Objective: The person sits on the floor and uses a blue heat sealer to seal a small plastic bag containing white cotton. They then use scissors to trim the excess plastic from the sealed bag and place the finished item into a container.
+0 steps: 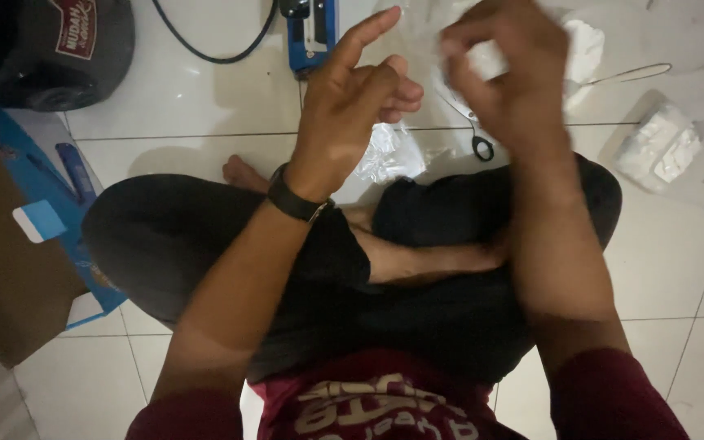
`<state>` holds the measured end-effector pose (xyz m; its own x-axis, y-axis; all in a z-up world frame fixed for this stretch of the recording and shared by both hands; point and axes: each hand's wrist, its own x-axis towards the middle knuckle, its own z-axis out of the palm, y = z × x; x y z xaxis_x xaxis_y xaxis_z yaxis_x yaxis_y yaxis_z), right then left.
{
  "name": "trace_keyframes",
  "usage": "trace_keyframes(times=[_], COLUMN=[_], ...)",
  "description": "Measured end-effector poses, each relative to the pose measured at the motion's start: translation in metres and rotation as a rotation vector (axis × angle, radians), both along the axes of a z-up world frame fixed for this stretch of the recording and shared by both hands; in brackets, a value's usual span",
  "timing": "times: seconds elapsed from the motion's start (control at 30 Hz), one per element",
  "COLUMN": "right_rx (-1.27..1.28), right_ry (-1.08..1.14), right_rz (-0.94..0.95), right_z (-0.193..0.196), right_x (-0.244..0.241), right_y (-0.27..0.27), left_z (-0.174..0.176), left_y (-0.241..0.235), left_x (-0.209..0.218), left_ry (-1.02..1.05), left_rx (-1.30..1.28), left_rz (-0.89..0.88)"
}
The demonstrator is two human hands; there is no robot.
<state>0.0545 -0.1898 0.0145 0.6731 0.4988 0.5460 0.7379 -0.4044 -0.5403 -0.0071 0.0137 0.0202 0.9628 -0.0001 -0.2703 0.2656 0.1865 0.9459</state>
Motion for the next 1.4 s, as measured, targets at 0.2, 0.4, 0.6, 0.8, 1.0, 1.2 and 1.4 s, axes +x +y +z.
trace_keyframes(times=[0.2,0.4,0.6,0.8,1.0,1.2,1.4], right_rx=[-0.127,-0.100,-0.074,-0.144,-0.429,-0.395,-0.270], right_ry=[-0.129,-0.008,0.213,0.509,0.854,1.035,0.713], right_rz=[0.186,0.269,0.378,0.760,0.759,0.444,0.403], right_z=[0.000,-0.004,-0.022,-0.026,-0.034,-0.043,-0.057], right_x=[-0.015,-0.019,-0.008,0.005,0.021,0.036,0.050], right_y=[0.038,0.040,0.055,0.083,0.093,0.075,0.059], left_z=[0.001,-0.010,0.001,0.026,0.025,-0.002,-0.045], left_y=[0.014,0.035,0.064,0.091,0.100,0.095,0.089], left_x=[-0.002,-0.014,-0.037,-0.042,-0.022,0.001,0.016], left_ry=[-0.084,-0.093,-0.541,-0.367,-0.525,-0.210,-0.171], left_rx=[0.133,0.573,0.814,0.779,0.987,0.891,0.637], left_rz=[-0.016,-0.162,-0.362,-0.421,-0.516,-0.451,-0.256])
